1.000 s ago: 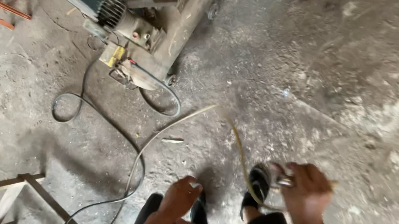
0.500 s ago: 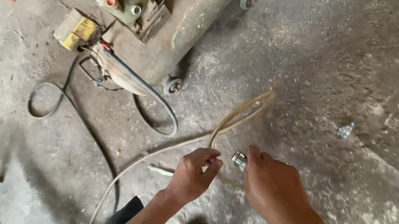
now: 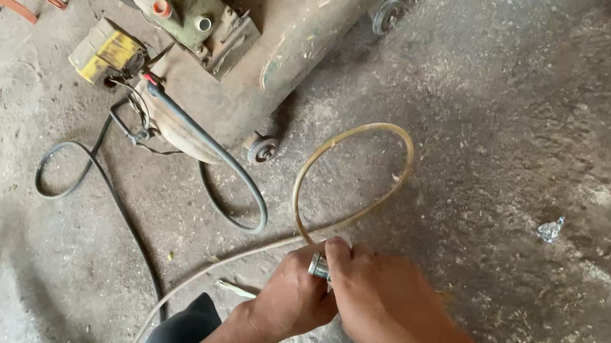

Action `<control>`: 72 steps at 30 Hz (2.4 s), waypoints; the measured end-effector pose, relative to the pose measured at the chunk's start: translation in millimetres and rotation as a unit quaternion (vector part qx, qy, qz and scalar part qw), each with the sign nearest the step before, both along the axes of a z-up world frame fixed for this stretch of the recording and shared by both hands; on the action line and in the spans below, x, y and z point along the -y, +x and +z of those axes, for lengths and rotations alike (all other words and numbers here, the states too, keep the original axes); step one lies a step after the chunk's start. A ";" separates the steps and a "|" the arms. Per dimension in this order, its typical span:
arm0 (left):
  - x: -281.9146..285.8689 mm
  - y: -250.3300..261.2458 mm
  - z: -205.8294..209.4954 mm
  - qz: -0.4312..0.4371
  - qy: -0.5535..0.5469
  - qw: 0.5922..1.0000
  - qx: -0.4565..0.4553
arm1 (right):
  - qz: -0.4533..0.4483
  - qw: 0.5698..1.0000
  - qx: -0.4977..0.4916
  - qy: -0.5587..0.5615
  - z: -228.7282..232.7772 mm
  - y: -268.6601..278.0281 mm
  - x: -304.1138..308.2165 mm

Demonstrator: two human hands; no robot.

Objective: The person disassembles a component of an air compressor by hand and using a tool, removing the cover and inspecting the interior parts.

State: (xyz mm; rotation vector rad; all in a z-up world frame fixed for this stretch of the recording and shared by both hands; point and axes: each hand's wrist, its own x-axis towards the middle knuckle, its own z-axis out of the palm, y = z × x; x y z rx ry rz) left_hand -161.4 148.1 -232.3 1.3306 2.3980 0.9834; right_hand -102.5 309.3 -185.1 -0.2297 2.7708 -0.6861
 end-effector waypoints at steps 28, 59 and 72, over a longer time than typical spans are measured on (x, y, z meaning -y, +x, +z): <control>-9.1 -15.2 -40.8 -0.029 -0.066 0.997 0.042 | -0.029 0.988 0.135 0.065 -68.3 -20.7 -29.7; 18.6 -340.1 131.8 0.293 0.144 0.819 -0.472 | -0.083 0.980 0.165 0.079 -154.6 -21.5 -75.1; -9.3 -451.4 143.6 0.421 -0.136 0.851 -0.283 | -0.034 0.982 0.166 0.085 -171.0 -24.2 -71.8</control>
